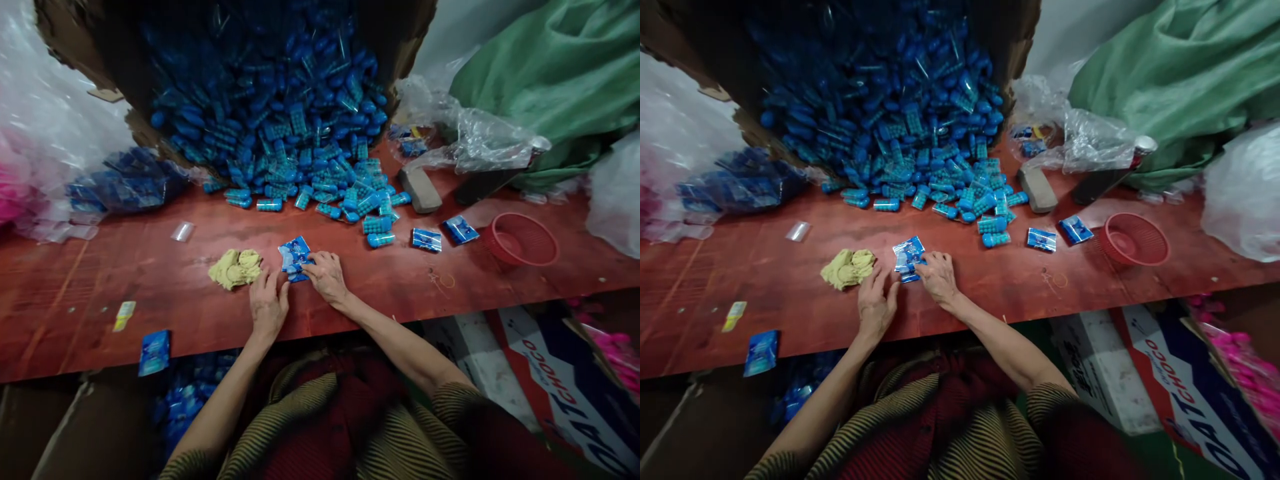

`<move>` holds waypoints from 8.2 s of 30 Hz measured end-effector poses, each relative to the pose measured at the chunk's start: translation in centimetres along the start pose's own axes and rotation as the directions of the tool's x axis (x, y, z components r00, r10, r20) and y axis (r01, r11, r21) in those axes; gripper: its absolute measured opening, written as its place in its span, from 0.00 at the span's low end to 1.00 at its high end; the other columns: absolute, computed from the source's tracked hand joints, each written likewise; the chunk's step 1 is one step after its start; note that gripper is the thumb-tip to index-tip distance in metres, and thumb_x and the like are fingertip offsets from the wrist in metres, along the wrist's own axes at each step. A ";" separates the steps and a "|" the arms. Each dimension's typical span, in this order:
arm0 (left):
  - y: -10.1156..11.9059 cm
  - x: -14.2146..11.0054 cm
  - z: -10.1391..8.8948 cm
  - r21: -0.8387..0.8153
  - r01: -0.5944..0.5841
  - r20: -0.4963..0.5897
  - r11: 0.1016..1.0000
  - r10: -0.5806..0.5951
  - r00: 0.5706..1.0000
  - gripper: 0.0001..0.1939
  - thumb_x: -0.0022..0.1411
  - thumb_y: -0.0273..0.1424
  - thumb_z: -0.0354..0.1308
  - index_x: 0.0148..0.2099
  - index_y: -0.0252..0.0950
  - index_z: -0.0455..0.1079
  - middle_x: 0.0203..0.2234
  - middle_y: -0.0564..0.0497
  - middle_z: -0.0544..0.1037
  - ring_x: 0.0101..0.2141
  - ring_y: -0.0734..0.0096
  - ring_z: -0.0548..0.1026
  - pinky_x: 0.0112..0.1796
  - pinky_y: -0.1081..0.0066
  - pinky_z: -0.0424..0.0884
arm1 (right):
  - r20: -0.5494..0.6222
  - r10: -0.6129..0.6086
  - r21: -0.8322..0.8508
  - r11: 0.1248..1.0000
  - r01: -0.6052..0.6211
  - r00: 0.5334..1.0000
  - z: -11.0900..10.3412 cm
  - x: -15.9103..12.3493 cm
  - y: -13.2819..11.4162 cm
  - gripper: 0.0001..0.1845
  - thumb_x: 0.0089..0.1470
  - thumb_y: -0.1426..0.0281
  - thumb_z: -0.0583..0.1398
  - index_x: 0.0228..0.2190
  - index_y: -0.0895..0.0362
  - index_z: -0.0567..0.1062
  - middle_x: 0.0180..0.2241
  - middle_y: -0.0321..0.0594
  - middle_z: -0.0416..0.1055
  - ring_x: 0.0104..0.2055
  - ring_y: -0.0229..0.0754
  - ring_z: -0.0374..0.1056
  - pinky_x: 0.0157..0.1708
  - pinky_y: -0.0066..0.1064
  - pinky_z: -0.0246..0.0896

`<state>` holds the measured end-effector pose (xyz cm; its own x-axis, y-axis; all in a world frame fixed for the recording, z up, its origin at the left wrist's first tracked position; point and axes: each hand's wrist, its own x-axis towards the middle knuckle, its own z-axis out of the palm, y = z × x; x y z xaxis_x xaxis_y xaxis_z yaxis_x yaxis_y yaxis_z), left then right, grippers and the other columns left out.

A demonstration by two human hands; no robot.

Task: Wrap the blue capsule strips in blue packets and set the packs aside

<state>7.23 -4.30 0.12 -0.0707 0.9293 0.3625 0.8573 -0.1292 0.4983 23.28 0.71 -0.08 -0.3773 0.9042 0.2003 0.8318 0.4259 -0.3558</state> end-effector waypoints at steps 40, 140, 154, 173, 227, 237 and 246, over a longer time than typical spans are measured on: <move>-0.7 2.4 1.7 0.294 -0.114 0.147 0.949 0.073 0.986 0.22 0.64 0.34 0.44 0.54 0.29 0.68 0.54 0.32 0.68 0.59 0.41 0.57 0.53 0.42 0.53 | 0.132 -0.045 0.026 0.999 0.042 0.990 -3.7 0.3 1.7 0.19 0.61 0.64 0.51 0.53 0.48 0.67 0.58 0.43 0.61 0.62 0.49 0.51 0.59 0.54 0.42; 2.5 1.8 -0.8 -0.751 0.654 0.572 -0.091 -0.584 0.576 0.12 0.40 0.30 0.67 0.27 0.30 0.69 0.16 0.53 0.74 0.15 0.76 0.71 0.17 0.77 0.68 | 0.126 0.253 0.750 0.608 -0.259 0.959 -0.7 3.3 -3.0 0.15 0.49 0.61 0.57 0.19 0.58 0.71 0.20 0.31 0.65 0.24 0.34 0.59 0.27 0.25 0.53; 2.4 0.5 -1.9 -0.712 0.668 0.658 -0.217 -0.539 0.526 0.15 0.40 0.31 0.68 0.28 0.32 0.66 0.17 0.55 0.73 0.15 0.79 0.69 0.16 0.80 0.61 | 0.160 0.225 0.077 0.968 -0.239 0.961 -1.3 3.8 -2.9 0.15 0.59 0.60 0.52 0.38 0.51 0.75 0.38 0.44 0.71 0.36 0.46 0.66 0.32 0.33 0.57; 3.9 1.2 0.0 -0.817 0.575 0.481 -0.048 -0.606 0.634 0.21 0.36 0.39 0.68 0.29 0.32 0.67 0.17 0.56 0.72 0.15 0.80 0.66 0.16 0.77 0.61 | 0.195 0.338 0.801 0.487 -0.348 0.921 -0.5 1.0 -3.1 0.19 0.50 0.56 0.53 0.17 0.55 0.61 0.15 0.29 0.55 0.19 0.32 0.52 0.20 0.24 0.49; 4.8 1.5 1.1 -0.792 0.592 0.549 -0.150 -0.598 0.584 0.14 0.37 0.30 0.67 0.26 0.32 0.67 0.14 0.58 0.69 0.14 0.82 0.64 0.16 0.78 0.58 | 0.103 0.443 0.718 0.586 -0.375 0.890 -0.7 -0.8 -4.1 0.14 0.54 0.63 0.53 0.20 0.55 0.60 0.18 0.29 0.60 0.22 0.34 0.58 0.23 0.24 0.51; 5.9 1.8 1.2 -0.758 0.618 0.609 -0.208 -0.565 0.557 0.15 0.37 0.34 0.68 0.25 0.33 0.66 0.12 0.58 0.67 0.14 0.81 0.64 0.16 0.79 0.59 | 0.106 0.492 0.755 0.526 -0.392 0.864 -0.4 -1.2 -3.4 0.16 0.56 0.59 0.51 0.21 0.54 0.58 0.18 0.29 0.60 0.20 0.33 0.59 0.21 0.24 0.52; 4.2 0.5 -0.9 -0.690 0.699 0.692 -0.188 -0.453 0.562 0.17 0.40 0.36 0.69 0.28 0.31 0.67 0.15 0.54 0.71 0.14 0.79 0.66 0.15 0.79 0.58 | 0.023 0.305 0.649 0.720 -0.246 0.952 -3.3 -2.0 -2.9 0.25 0.60 0.56 0.47 0.18 0.57 0.65 0.19 0.32 0.59 0.24 0.34 0.55 0.26 0.26 0.50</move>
<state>10.35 -4.69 3.16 -0.0755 0.8199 -0.5675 -0.5626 0.4348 0.7031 22.95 -2.42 3.58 -0.1155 0.9914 0.0611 0.4279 0.1051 -0.8977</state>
